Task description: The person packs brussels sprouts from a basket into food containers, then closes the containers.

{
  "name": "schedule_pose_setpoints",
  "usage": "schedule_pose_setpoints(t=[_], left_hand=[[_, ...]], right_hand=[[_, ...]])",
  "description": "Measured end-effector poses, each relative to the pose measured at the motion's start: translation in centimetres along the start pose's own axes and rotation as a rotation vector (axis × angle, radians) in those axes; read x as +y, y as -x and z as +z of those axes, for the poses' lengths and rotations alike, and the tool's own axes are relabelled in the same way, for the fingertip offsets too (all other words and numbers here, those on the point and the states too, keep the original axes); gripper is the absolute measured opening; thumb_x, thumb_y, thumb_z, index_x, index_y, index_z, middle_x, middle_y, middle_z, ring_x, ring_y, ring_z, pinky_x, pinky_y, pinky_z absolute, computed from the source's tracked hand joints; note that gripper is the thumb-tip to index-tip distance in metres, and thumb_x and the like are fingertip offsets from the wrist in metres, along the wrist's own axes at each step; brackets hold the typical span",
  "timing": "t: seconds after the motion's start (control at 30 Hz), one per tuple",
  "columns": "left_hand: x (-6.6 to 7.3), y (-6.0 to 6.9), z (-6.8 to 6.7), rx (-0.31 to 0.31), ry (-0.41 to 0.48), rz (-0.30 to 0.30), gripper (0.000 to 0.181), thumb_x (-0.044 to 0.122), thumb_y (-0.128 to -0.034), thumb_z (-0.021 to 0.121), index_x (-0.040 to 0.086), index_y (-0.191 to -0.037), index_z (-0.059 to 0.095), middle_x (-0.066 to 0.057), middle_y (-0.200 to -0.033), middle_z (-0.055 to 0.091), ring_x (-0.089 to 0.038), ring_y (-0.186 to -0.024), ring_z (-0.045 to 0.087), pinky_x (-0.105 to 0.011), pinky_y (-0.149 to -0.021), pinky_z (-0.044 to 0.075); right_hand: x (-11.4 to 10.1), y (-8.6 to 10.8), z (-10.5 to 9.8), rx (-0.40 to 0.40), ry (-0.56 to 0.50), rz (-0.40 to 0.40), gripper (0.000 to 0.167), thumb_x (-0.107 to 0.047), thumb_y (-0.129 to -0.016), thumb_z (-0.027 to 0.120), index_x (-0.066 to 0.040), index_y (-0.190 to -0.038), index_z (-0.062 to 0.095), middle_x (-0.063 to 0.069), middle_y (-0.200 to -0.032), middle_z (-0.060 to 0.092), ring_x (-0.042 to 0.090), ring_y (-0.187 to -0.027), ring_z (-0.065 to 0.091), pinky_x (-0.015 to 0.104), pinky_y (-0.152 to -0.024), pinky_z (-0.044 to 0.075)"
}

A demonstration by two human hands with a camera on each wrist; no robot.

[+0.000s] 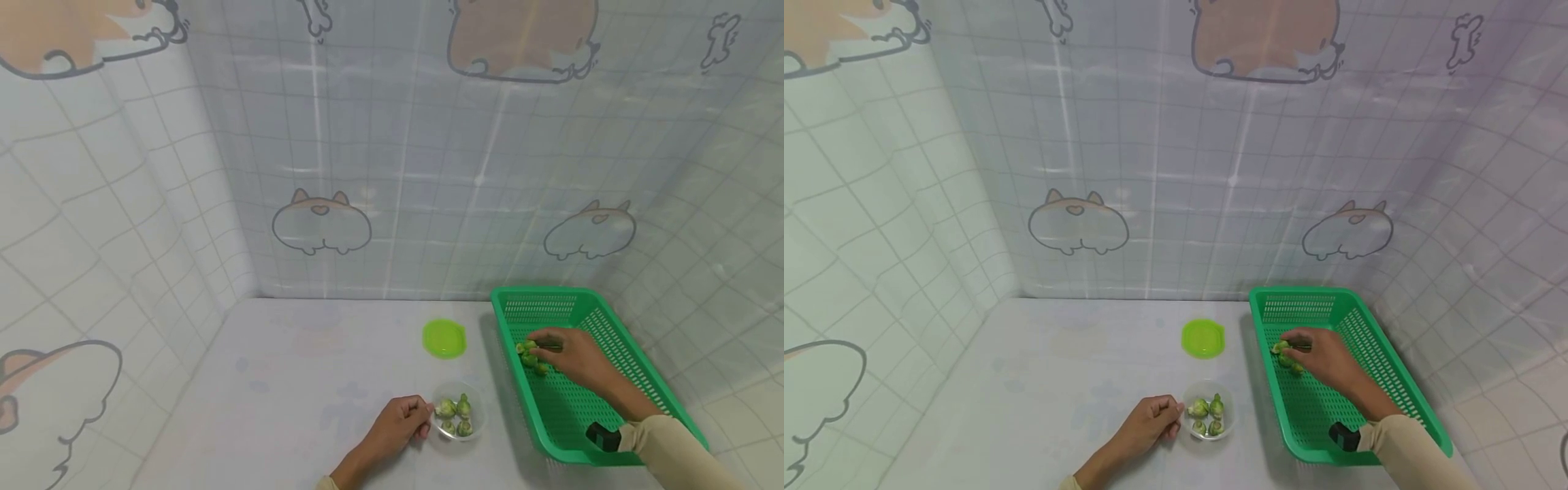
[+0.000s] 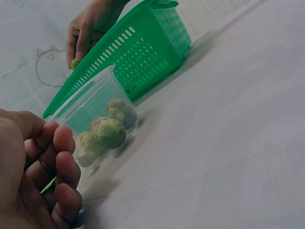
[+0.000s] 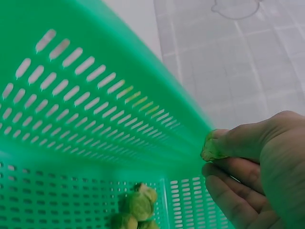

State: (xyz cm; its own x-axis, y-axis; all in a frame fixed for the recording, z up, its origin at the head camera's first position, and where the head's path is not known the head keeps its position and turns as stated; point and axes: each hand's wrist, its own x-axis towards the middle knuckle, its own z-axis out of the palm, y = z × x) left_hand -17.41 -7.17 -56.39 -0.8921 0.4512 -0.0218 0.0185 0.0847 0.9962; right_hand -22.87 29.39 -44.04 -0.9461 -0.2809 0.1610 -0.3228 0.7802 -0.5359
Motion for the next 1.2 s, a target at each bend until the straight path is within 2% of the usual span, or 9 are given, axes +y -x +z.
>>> schedule_pose_setpoints(t=[0.17,0.4,0.57,0.77,0.97,1.2], left_hand=[[0.0,0.0,0.0,0.000,0.012,0.001,0.035,0.028,-0.1039,0.058,0.002,-0.081,0.064,0.002,-0.067,0.061,-0.005,-0.059,0.050,-0.016,-0.053,0.037],[-0.1,-0.1,0.0,0.001,0.018,0.003,0.036,0.028,-0.1037,0.059,0.001,-0.081,0.063,0.002,-0.066,0.061,-0.006,-0.058,0.050,-0.017,-0.053,0.038],[-0.1,-0.1,0.0,0.000,0.032,-0.005,0.037,0.029,-0.1032,0.059,0.000,-0.081,0.062,0.001,-0.066,0.061,-0.007,-0.058,0.051,-0.017,-0.054,0.040],[-0.1,-0.1,0.0,-0.007,0.024,0.003,0.037,0.029,-0.1035,0.059,0.000,-0.081,0.063,0.001,-0.066,0.061,-0.007,-0.058,0.051,-0.017,-0.054,0.040],[-0.2,-0.1,0.0,-0.012,0.020,0.010,0.036,0.029,-0.1038,0.058,0.001,-0.081,0.063,0.002,-0.066,0.061,-0.006,-0.058,0.050,-0.017,-0.054,0.039],[-0.1,0.0,0.0,-0.010,0.018,0.013,0.036,0.029,-0.1038,0.058,0.001,-0.081,0.063,0.001,-0.066,0.061,-0.007,-0.058,0.050,-0.017,-0.053,0.038]], right_hand=[[-1.0,0.0,0.1,-0.022,-0.042,0.010,0.030,-0.024,-0.093,0.075,-0.015,-0.121,0.072,0.004,-0.118,0.072,0.026,-0.102,0.071,0.039,-0.078,0.057],[-2.5,0.3,0.7,-0.065,-0.147,0.011,0.031,-0.027,-0.094,0.074,-0.015,-0.122,0.071,0.002,-0.116,0.072,0.023,-0.103,0.071,0.025,-0.076,0.056],[-2.8,0.5,1.1,-0.068,-0.161,0.011,0.032,-0.026,-0.094,0.073,-0.013,-0.123,0.070,0.003,-0.116,0.072,0.024,-0.104,0.071,0.027,-0.077,0.056],[-3.3,0.6,1.4,-0.072,-0.207,0.046,0.029,-0.029,-0.093,0.074,-0.019,-0.120,0.072,0.000,-0.116,0.072,0.020,-0.105,0.070,0.026,-0.078,0.056],[-4.3,0.7,1.8,-0.101,-0.247,0.036,0.026,-0.027,-0.092,0.075,-0.023,-0.117,0.072,-0.002,-0.114,0.072,0.019,-0.105,0.070,0.025,-0.080,0.056],[-5.5,1.0,2.7,-0.153,-0.278,-0.001,0.027,-0.026,-0.093,0.075,-0.017,-0.118,0.071,0.004,-0.115,0.072,0.022,-0.105,0.070,0.024,-0.079,0.056]])
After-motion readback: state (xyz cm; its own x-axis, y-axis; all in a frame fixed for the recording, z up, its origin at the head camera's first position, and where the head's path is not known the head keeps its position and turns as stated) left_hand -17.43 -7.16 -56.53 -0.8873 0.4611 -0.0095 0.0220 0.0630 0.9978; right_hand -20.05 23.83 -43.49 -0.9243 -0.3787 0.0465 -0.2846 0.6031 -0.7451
